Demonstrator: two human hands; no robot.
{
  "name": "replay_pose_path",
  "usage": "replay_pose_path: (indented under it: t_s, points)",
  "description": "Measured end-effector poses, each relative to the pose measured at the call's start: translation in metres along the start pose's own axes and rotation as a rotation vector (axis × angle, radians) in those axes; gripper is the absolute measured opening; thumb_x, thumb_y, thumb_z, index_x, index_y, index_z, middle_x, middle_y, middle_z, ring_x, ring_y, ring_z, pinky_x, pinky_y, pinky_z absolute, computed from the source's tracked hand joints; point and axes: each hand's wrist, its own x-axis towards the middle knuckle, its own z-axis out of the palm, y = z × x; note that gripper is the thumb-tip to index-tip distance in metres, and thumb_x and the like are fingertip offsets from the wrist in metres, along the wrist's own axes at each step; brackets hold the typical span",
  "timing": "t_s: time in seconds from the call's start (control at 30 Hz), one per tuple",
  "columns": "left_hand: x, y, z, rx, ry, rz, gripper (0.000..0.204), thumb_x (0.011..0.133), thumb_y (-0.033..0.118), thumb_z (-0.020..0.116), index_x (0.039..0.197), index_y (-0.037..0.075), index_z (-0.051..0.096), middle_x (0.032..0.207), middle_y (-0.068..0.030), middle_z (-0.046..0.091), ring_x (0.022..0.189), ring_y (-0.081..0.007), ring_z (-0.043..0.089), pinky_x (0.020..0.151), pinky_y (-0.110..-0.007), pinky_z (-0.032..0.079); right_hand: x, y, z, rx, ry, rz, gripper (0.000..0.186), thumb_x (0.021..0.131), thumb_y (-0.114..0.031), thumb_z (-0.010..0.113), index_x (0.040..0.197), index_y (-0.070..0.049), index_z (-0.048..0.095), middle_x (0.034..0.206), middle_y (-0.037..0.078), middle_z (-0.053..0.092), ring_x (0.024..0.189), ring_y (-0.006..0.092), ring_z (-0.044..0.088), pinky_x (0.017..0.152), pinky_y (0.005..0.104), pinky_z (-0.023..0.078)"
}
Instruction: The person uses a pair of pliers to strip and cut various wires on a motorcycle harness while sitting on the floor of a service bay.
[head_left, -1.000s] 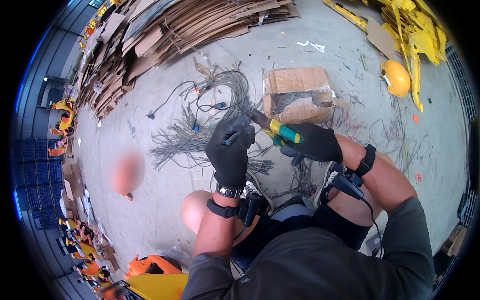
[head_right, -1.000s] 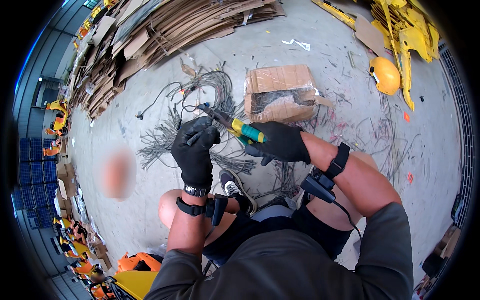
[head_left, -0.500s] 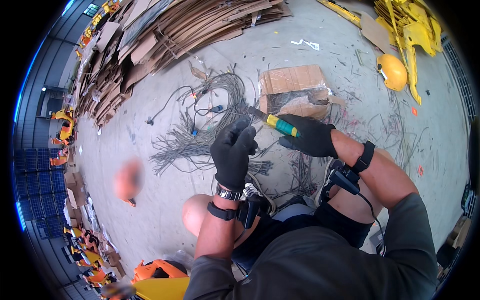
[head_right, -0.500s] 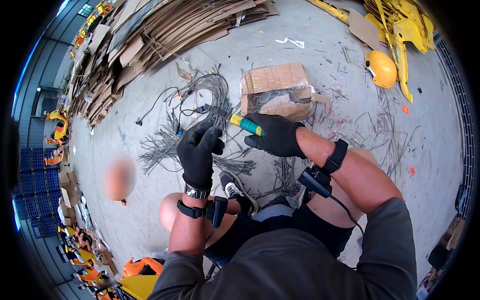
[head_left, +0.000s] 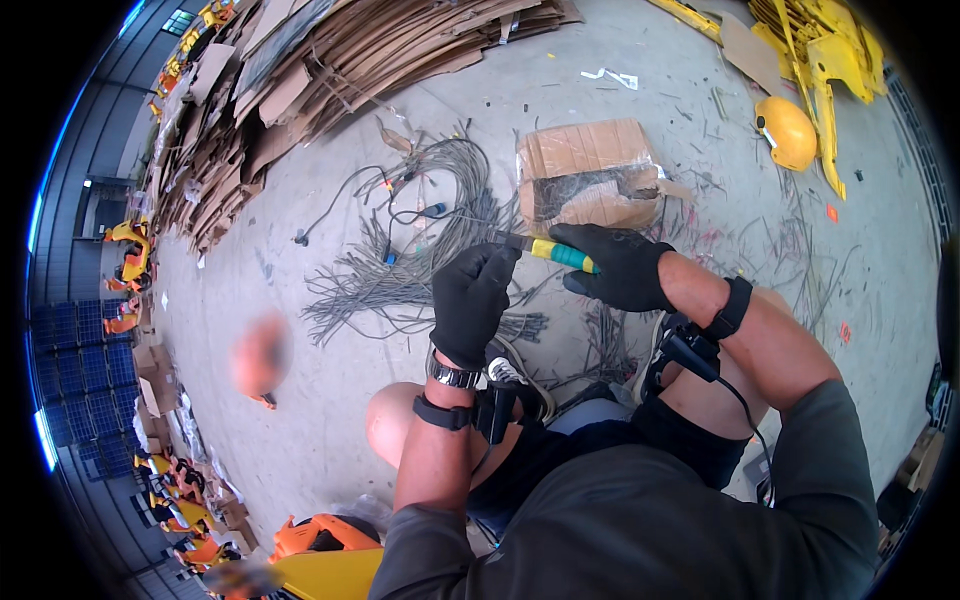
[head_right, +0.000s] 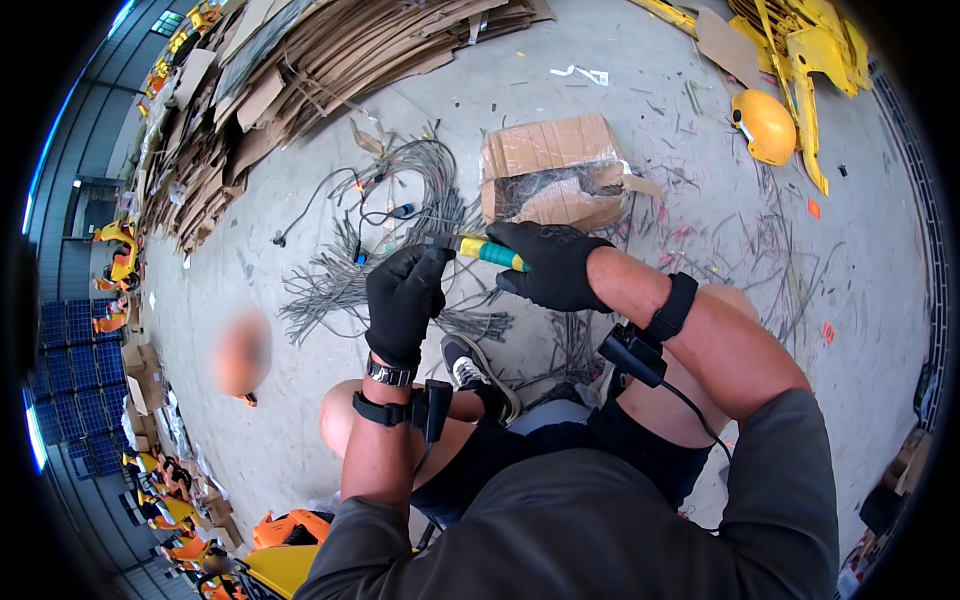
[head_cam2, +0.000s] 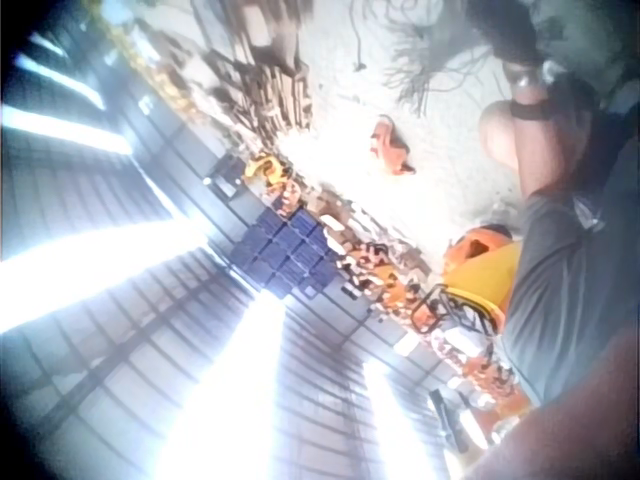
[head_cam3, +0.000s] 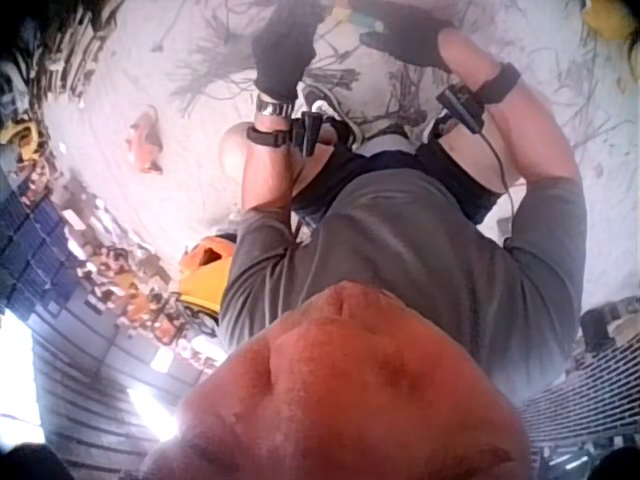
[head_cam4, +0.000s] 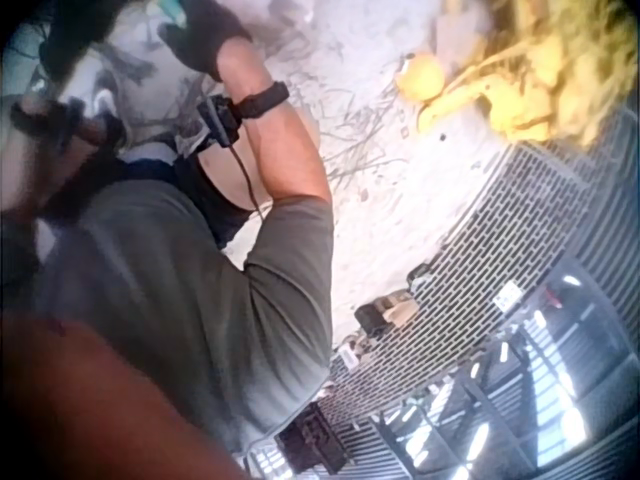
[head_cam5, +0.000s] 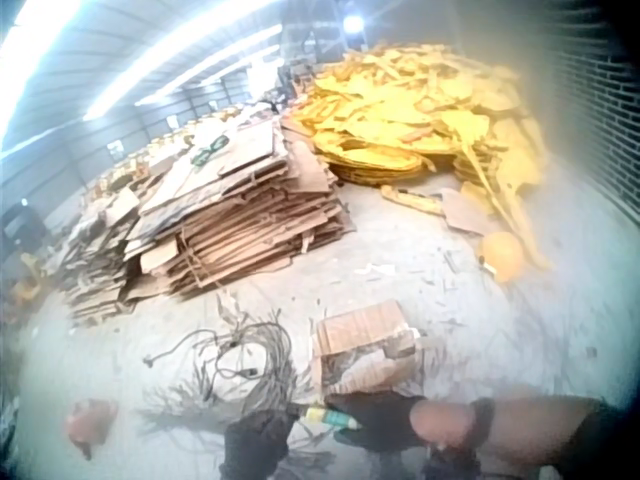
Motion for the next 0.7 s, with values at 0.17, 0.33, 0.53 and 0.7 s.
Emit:
replay_pose_path:
  t_s: [0.17, 0.33, 0.53, 0.7]
  points:
    - [0.0, 0.001, 0.0, -0.032, -0.018, -0.025, 0.02, 0.094, 0.017, 0.062, 0.097, -0.001, 0.071, 0.061, 0.0052, 0.05, 0.05, -0.0023, 0.042, 0.045, -0.022, 0.033, 0.0, 0.005, 0.004, 0.023, -0.001, -0.029, 0.062, 0.093, -0.024, 0.062, 0.146, -0.005, 0.035, 0.137, 0.025, 0.049, 0.126, 0.0384, 0.051, 0.105, 0.042, 0.041]
    - [0.0, 0.004, -0.002, -0.078, -0.062, -0.049, 0.02, 0.094, 0.015, 0.06, 0.1, -0.001, 0.071, 0.065, 0.0048, 0.052, 0.05, -0.0019, 0.041, 0.045, -0.021, 0.032, -0.004, -0.004, -0.004, 0.022, -0.005, -0.011, 0.062, 0.093, -0.025, 0.062, 0.146, -0.005, 0.036, 0.136, 0.025, 0.05, 0.125, 0.0386, 0.051, 0.105, 0.0425, 0.041]
    - [0.0, -0.002, -0.007, 0.073, -0.067, 0.023, 0.019, 0.09, 0.012, 0.062, 0.1, -0.002, 0.07, 0.066, 0.0005, 0.057, 0.059, -0.006, 0.048, 0.054, -0.025, 0.039, -0.004, 0.0, -0.004, -0.017, 0.029, -0.053, 0.061, 0.093, -0.026, 0.061, 0.145, -0.004, 0.037, 0.132, 0.025, 0.052, 0.123, 0.0393, 0.053, 0.104, 0.0435, 0.042]
    - [0.0, 0.001, -0.005, 0.176, -0.06, 0.041, 0.019, 0.09, 0.016, 0.064, 0.093, -0.002, 0.07, 0.064, -0.0008, 0.058, 0.06, -0.0073, 0.049, 0.056, -0.026, 0.041, -0.003, 0.007, -0.001, -0.035, 0.006, -0.07, 0.064, 0.093, -0.026, 0.061, 0.147, -0.004, 0.034, 0.132, 0.026, 0.052, 0.123, 0.0392, 0.052, 0.104, 0.0438, 0.041]
